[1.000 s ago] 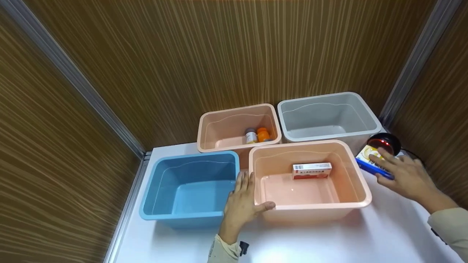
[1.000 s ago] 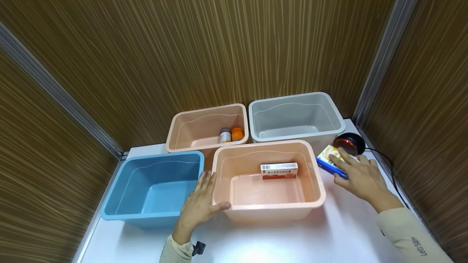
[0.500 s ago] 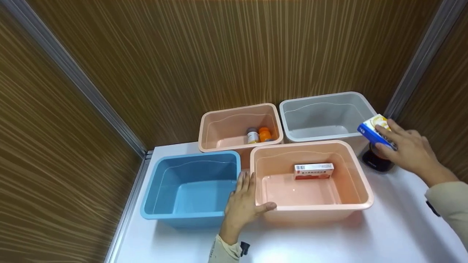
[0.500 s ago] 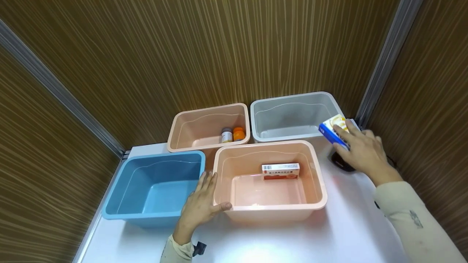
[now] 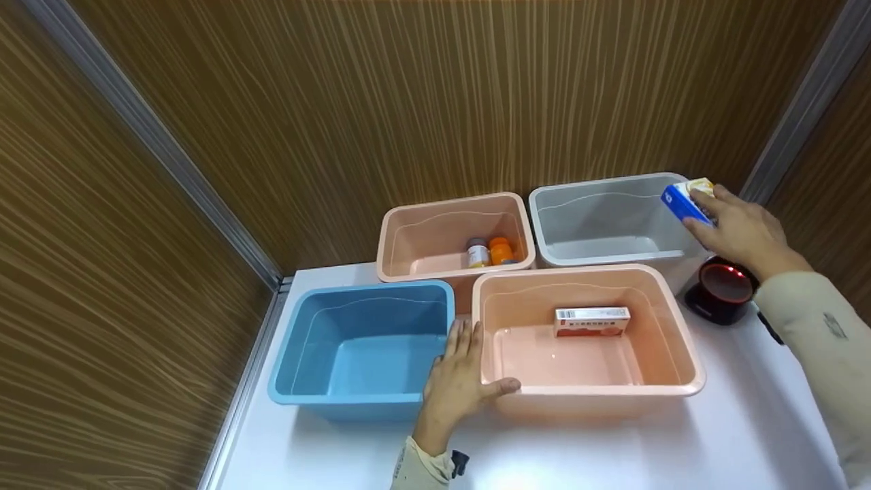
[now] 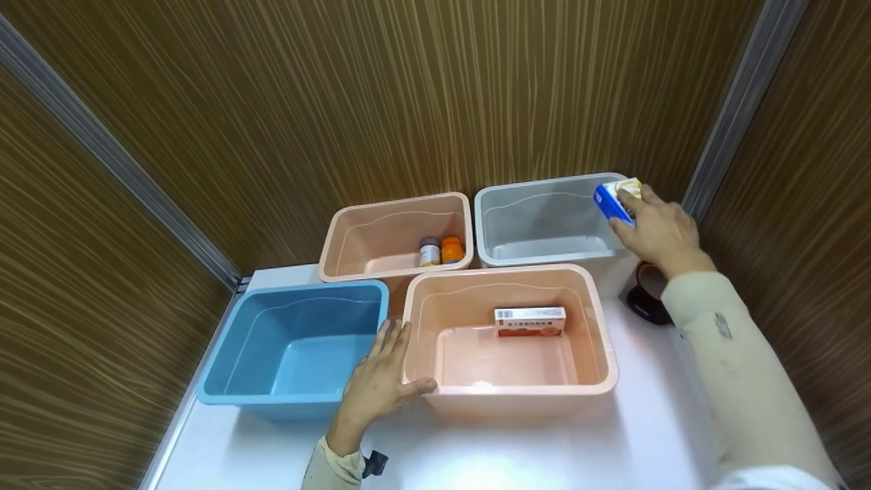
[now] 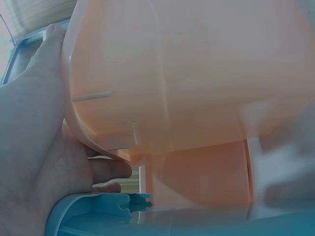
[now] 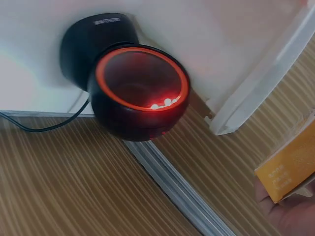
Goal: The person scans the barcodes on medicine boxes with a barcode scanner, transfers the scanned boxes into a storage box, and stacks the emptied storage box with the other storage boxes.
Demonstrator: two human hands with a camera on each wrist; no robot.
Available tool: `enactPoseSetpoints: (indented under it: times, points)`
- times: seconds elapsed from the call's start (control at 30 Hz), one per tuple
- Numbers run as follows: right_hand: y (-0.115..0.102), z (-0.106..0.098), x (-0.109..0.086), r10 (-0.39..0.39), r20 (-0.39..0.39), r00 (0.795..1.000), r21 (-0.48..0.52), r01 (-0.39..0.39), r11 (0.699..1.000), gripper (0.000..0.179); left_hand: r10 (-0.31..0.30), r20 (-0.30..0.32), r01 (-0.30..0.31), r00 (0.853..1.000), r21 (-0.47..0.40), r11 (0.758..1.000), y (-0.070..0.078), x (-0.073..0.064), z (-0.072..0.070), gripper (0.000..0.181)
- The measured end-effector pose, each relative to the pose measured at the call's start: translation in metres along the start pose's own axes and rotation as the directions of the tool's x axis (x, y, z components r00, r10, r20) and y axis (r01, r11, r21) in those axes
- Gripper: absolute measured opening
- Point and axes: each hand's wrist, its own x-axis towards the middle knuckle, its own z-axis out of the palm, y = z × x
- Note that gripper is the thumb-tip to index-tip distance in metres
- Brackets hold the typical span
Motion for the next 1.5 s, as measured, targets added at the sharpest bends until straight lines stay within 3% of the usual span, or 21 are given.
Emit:
enactPoseSetpoints:
  times: [0.3, 0.5, 0.9, 1.2, 1.33, 1.5]
  points:
    - [-0.012, 0.001, 0.043, 0.092, 0.026, 0.995, 0.042, -0.093, 0.995, 0.075, -0.018, 0.01, 0.018, 1.0, 0.007, 1.0, -0.002, 0.0, 0.0, 0.119]
    - [-0.022, 0.018, 0.056, 0.06, 0.027, 0.998, 0.016, -0.06, 0.998, 0.073, -0.028, 0.028, 0.028, 0.999, 0.004, 1.0, -0.001, 0.0, 0.0, 0.12]
    - [-0.02, 0.031, 0.064, 0.104, -0.018, 0.994, 0.019, -0.104, 0.994, 0.077, -0.03, 0.026, 0.03, 0.999, 0.011, 0.999, 0.0, 0.001, 0.002, 0.12]
    - [-0.016, 0.042, 0.058, 0.179, 0.078, 0.981, 0.116, -0.187, 0.975, 0.095, -0.024, 0.006, 0.024, 1.0, 0.012, 1.0, -0.001, 0.0, 0.003, 0.118]
    - [-0.023, 0.041, 0.057, 0.17, 0.081, 0.982, 0.13, -0.18, 0.975, 0.095, -0.019, 0.008, 0.019, 1.0, 0.021, 1.0, -0.001, 0.0, 0.003, 0.116]
    - [-0.042, 0.036, 0.061, 0.09, 0.036, 0.995, 0.121, -0.094, 0.988, 0.087, -0.023, 0.017, 0.022, 1.0, 0.029, 0.999, -0.001, 0.001, 0.003, 0.118]
